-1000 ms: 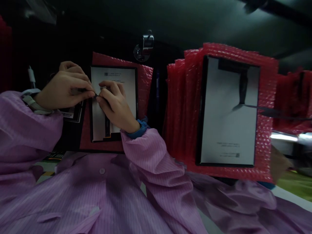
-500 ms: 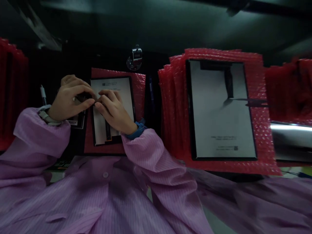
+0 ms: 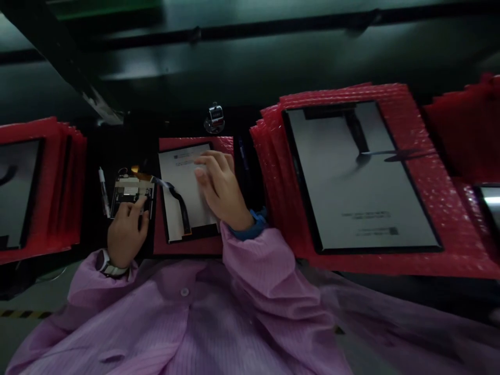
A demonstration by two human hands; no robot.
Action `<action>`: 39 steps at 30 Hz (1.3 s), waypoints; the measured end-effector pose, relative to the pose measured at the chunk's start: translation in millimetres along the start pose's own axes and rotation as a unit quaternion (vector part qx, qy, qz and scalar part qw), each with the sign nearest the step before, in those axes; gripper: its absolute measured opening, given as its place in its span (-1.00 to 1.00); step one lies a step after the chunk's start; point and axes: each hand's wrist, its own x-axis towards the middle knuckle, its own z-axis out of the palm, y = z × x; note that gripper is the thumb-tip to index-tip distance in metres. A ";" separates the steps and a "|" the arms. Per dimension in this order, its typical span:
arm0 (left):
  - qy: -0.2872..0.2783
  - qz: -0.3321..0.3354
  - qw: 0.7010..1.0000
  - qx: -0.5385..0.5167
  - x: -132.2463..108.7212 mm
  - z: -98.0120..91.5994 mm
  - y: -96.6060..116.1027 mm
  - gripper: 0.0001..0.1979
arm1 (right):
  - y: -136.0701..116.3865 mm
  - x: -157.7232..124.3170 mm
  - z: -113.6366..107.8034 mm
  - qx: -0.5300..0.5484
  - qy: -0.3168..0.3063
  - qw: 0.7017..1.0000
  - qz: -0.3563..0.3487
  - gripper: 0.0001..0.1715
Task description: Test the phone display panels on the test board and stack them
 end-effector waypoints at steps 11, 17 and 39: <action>-0.002 0.078 0.990 0.121 -1.3 2.2 -4.1 -0.54 | -8.7 -94.2 -29.2 -0.104 -0.005 0.982 0.158 -0.55; 0.055 0.096 0.994 0.003 -3.2 2.6 0.4 -0.58 | -14.1 -105.5 -19.3 -0.160 -0.028 0.966 0.200 -0.44; 0.095 0.007 0.839 -0.535 38.4 -63.9 14.9 -0.49 | -114.5 -47.2 16.3 0.199 -0.057 0.975 0.085 -0.46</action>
